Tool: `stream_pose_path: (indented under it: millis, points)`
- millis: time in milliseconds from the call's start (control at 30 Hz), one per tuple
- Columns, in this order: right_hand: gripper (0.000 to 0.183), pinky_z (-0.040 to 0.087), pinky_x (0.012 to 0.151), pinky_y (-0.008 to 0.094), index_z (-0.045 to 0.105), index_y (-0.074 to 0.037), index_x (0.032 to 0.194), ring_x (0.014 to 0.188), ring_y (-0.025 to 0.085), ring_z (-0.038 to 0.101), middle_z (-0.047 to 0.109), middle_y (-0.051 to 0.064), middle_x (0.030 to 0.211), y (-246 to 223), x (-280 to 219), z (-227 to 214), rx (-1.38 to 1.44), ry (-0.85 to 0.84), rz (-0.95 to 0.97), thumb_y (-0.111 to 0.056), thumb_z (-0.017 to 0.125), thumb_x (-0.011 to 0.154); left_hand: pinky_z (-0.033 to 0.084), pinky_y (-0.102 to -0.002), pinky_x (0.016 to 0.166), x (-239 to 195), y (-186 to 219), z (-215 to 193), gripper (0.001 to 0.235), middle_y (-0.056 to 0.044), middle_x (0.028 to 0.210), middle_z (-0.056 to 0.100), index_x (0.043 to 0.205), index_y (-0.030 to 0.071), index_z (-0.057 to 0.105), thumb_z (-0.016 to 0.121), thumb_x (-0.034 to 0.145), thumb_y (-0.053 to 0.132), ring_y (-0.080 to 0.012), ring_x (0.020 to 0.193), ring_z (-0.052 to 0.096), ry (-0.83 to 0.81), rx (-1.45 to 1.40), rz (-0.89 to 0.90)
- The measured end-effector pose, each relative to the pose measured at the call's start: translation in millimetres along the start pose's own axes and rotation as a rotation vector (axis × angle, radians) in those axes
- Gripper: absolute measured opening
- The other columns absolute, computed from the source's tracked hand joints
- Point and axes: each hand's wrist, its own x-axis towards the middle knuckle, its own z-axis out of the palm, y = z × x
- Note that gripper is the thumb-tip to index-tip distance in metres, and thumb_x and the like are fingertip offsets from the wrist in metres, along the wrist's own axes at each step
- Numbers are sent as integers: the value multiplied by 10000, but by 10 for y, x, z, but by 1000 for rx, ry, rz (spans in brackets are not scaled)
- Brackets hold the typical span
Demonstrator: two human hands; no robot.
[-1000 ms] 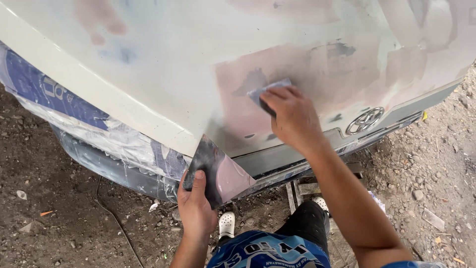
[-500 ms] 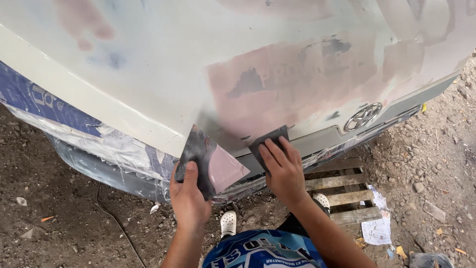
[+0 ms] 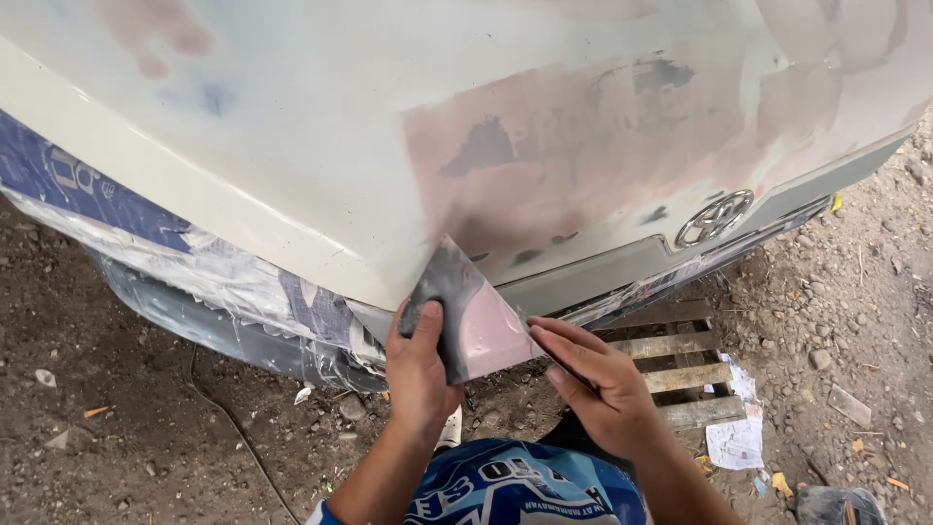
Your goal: The person sands the front hood of a white car using a sanding block and sandpaper. They work on the area around the Toyota emblem and the lower section of the hood, smoothing the surface in preparation for further bodywork.
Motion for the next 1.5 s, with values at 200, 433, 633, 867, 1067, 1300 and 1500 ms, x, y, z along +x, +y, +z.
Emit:
stream_pose_path:
  millis: [200,433,633,867,1067,1300,1500]
  points:
    - [489,495,1111,388,629,-69,1396,1391,307,566,596,157,1480,25,-12,-169,-267,-12,88,-157,674,917,502,-403,725,-56,-108,-181,367,-171,1010,609,1380,-4,604,629,1034,117,-271,854,597,-34,280,-53]
    - [446,402,1187,536,688,-131,1327,1428,429,473,595,141,1428,-175,-53,152,-644,39,-248,-197,725,888,576,-342,887,-335,69,374,301,-221,1155,698,1315,-61,634,578,1037,40,-295,1006,721,-482,981,681]
    - [425,398,1127,571,708,-117,1262,1371,449,490,587,164,1400,-93,-127,59,-642,-81,-258,-218,763,853,578,-333,923,-283,214,383,263,-169,1183,706,1300,-38,612,516,1092,91,-251,1043,722,-396,1048,898]
    - [390,354,1285,564,675,-123,1302,1496,425,476,581,151,1479,15,-193,-187,-89,59,-371,-233,660,929,584,-393,779,-42,-309,202,344,-134,1081,704,1285,2,602,622,975,149,-223,895,699,-85,127,-376]
    - [433,445,1201,522,680,-60,1346,1431,439,534,591,216,1481,322,-305,-386,-118,-11,-68,-210,657,940,579,-344,885,21,-105,394,346,-112,1138,715,1281,-29,603,592,990,158,-211,992,697,-88,-34,-256]
    - [408,419,1217,543,665,-125,1288,1443,423,469,575,148,1433,70,-149,-36,-596,275,-266,-218,706,893,542,-296,914,-103,-325,361,318,-106,1132,696,1297,-78,614,590,1091,164,-170,1007,646,-133,385,356]
    - [424,401,1143,578,717,-165,1229,1369,430,475,603,159,1348,584,19,-110,-803,193,-188,-216,770,812,604,-348,754,40,-44,152,322,-93,1010,685,1229,-29,609,667,1039,224,-206,845,689,3,267,574]
